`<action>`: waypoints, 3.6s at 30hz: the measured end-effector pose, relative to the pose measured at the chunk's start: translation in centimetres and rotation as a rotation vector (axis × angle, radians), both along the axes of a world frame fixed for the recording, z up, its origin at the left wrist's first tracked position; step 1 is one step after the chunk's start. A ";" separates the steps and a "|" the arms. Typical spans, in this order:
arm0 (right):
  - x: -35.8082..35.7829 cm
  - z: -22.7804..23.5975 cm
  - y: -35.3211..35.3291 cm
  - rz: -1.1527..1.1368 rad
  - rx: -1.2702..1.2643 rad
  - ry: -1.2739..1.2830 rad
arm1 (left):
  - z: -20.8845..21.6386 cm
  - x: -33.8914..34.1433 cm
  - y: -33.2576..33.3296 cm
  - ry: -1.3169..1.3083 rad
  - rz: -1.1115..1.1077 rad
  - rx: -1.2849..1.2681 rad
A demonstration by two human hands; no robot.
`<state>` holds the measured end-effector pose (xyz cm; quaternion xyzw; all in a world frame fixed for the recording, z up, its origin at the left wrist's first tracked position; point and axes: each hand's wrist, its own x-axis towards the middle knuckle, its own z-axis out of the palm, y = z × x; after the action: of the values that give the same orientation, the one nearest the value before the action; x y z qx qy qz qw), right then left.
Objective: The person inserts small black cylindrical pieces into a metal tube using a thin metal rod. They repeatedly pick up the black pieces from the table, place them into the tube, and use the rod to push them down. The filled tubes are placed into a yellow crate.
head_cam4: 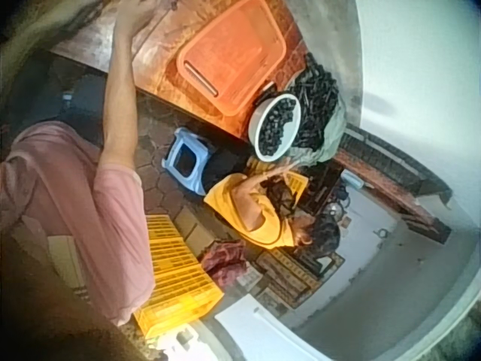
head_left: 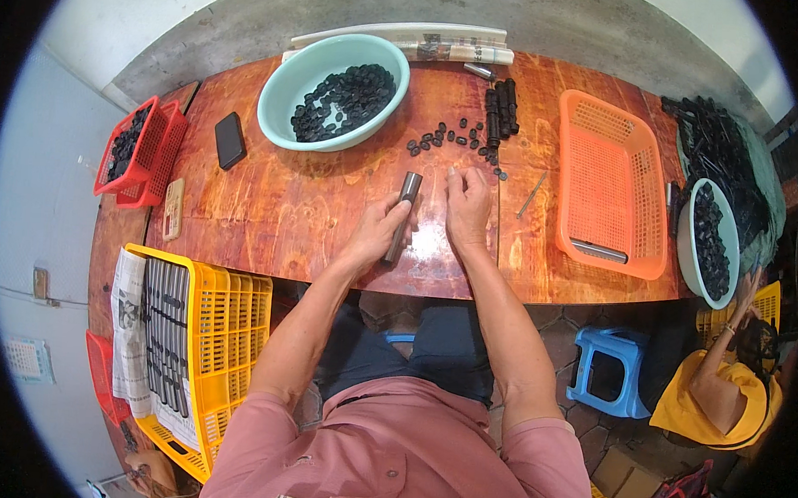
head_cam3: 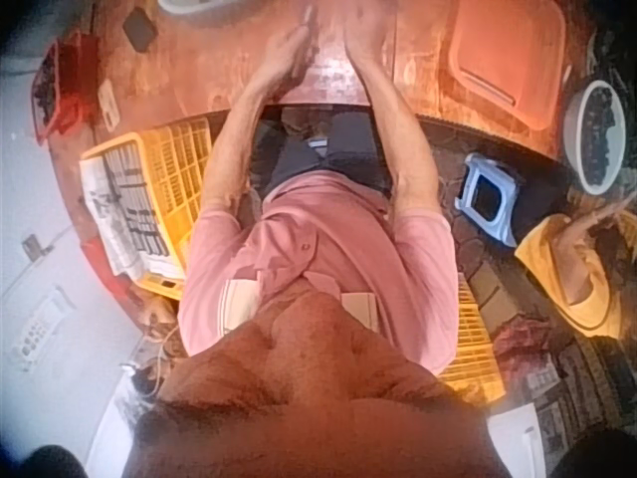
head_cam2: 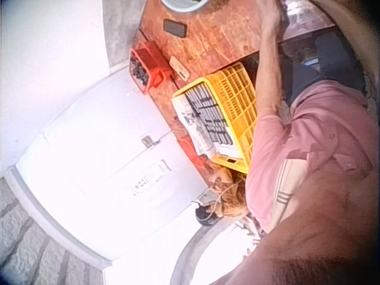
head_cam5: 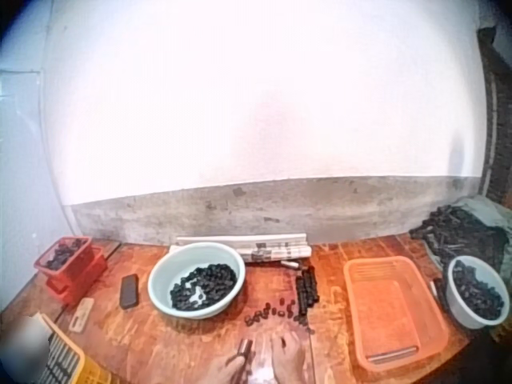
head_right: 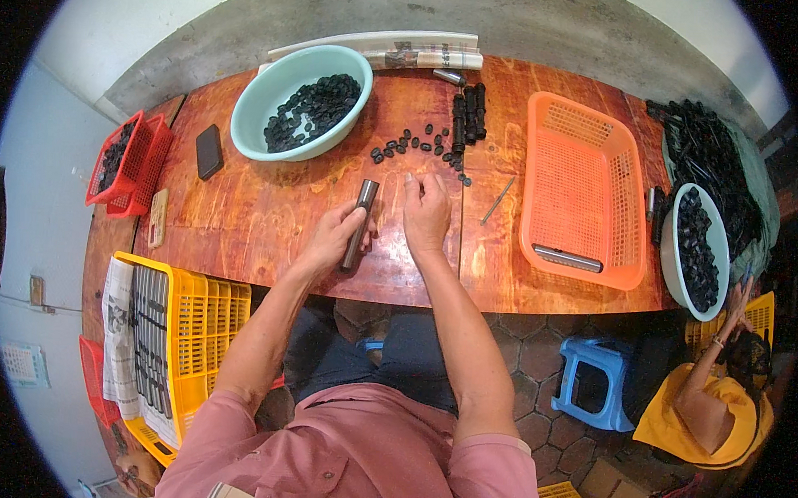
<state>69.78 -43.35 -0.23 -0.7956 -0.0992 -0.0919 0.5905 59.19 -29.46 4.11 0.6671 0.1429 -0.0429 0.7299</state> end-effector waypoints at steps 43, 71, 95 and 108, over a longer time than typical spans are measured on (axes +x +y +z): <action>1.9 1.5 2.0 0.005 -0.226 0.155 | -0.3 0.1 0.4 -0.545 -0.005 1.263; 2.4 0.2 5.6 -0.087 -0.503 -0.177 | -3.0 0.8 3.0 -0.636 0.027 1.210; 7.2 -4.2 1.8 -0.005 -0.319 -0.071 | 9.3 -50.5 19.3 0.397 1.134 1.203; 6.1 -3.9 2.4 -0.015 -0.399 -0.160 | 0.4 -58.3 21.4 0.796 0.750 1.374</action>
<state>75.88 -40.94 -4.12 -0.8877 -0.1561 -0.1378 0.4107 0.86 -8.02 4.53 0.8035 0.5910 0.0658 0.0285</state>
